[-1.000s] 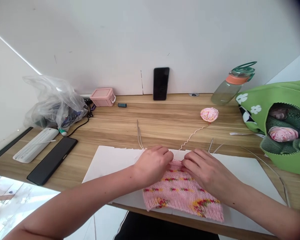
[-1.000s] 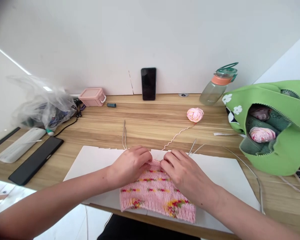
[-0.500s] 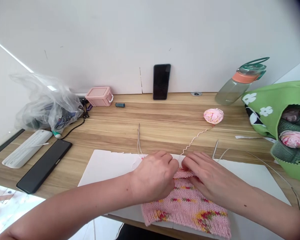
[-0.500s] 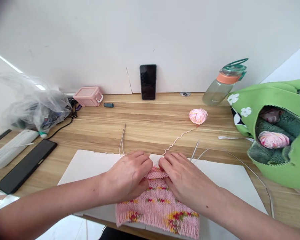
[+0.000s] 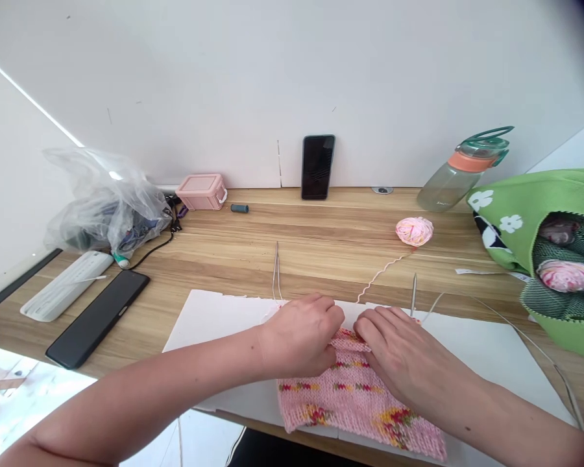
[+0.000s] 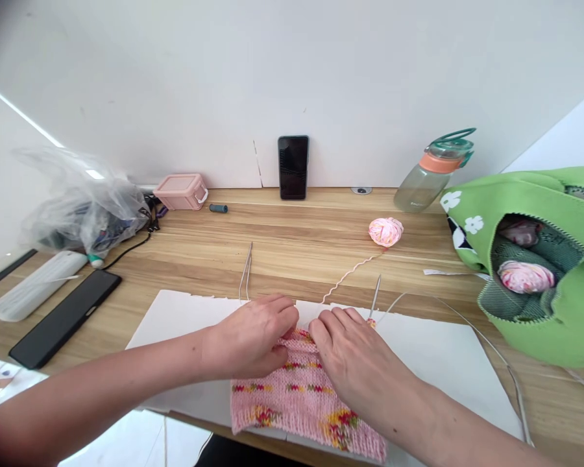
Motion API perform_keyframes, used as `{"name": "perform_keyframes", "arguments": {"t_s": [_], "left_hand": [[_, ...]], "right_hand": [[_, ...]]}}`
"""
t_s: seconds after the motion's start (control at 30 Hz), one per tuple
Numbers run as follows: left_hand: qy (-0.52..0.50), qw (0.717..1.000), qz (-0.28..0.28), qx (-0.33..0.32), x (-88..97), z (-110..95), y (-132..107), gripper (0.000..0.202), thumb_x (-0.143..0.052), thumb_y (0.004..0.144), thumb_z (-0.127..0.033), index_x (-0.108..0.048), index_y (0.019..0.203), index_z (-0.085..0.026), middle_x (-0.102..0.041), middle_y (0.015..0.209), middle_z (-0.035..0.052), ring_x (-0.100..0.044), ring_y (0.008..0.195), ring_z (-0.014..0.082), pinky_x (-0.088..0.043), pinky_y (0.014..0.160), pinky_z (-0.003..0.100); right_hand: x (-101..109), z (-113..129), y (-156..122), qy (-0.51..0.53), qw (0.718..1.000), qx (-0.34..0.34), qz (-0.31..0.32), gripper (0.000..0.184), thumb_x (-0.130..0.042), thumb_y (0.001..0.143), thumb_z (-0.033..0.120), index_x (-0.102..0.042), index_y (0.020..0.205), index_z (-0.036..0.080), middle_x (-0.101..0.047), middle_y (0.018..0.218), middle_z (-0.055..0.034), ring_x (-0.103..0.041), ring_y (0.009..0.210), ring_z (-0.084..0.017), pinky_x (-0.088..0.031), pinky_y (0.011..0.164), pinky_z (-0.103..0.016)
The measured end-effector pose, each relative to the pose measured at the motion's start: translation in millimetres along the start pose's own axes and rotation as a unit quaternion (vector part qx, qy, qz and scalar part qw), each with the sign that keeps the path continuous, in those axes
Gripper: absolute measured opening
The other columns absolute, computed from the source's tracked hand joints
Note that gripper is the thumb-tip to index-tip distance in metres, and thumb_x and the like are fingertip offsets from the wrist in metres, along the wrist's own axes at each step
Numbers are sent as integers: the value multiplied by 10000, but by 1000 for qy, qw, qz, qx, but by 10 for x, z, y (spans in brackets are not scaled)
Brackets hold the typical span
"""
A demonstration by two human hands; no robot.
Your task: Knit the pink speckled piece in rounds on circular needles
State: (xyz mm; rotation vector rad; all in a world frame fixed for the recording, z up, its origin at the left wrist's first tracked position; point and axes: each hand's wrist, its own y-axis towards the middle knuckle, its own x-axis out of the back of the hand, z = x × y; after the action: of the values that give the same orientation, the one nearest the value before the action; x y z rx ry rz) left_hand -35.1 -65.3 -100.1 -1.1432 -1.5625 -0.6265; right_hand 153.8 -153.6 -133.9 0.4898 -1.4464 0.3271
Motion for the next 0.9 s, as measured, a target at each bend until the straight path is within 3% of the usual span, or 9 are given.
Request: {"name": "perform_keyframes", "arguments": {"t_s": [0.13, 0.23, 0.37, 0.47, 0.6, 0.77, 0.9], "left_hand": [[-71, 995, 63, 23, 110, 7, -13, 130, -556, 689, -242, -441, 744, -217, -579, 750, 24, -510, 634, 177, -358, 517, 281], [-122, 987, 103, 22, 171, 7, -16, 162, -565, 662, -241, -412, 714, -223, -538, 677, -11, -466, 575, 149, -308, 478, 260], [-166, 984, 58, 7, 195, 36, -7, 135, -559, 653, -200, -430, 690, -207, -557, 764, -14, -486, 656, 128, -339, 527, 235], [-186, 981, 41, 28, 186, 70, 8, 95, -544, 658, -191, -456, 691, -203, -558, 735, -25, -482, 648, 117, -335, 529, 226], [-196, 977, 69, 50, 182, 97, 36, 119, -565, 647, -214, -450, 676, -206, -512, 637, -50, -435, 579, 103, -298, 485, 227], [-212, 971, 98, 57, 227, 118, 67, 155, -592, 647, -271, -454, 672, -206, -496, 621, -59, -402, 546, 95, -267, 454, 227], [-235, 966, 80, 67, 220, 163, 91, 149, -605, 636, -272, -482, 673, -197, -531, 660, -46, -437, 584, 98, -282, 475, 221]], "right_hand": [[10, 42, -77, 13, 999, 25, -27, 269, -390, 763, -52, -379, 810, 213, -452, 731, -11, -394, 641, -189, -271, 623, -328], [15, 49, -97, 59, 998, 16, -17, 323, -367, 729, -96, -384, 834, 209, -467, 745, -3, -418, 649, -180, -295, 631, -322], [36, 48, -89, 142, 988, -46, 29, 295, -401, 799, -55, -427, 929, 208, -527, 869, -26, -499, 768, -198, -371, 682, -342], [108, 35, -50, 224, 968, -94, 64, 123, -496, 927, 197, -473, 1044, 229, -557, 1022, -54, -543, 937, -226, -429, 765, -368], [252, -5, 39, 289, 939, -144, 120, 191, -516, 929, 427, -541, 965, 241, -573, 1007, -42, -584, 909, -208, -461, 756, -347], [344, -64, 126, 308, 926, -177, 128, 162, -543, 906, 387, -504, 871, 234, -587, 905, -6, -582, 778, -168, -441, 672, -298], [358, -100, 165, 323, 916, -194, 134, 124, -584, 859, 324, -497, 882, 239, -631, 831, 10, -581, 734, -171, -409, 617, -276]]}}
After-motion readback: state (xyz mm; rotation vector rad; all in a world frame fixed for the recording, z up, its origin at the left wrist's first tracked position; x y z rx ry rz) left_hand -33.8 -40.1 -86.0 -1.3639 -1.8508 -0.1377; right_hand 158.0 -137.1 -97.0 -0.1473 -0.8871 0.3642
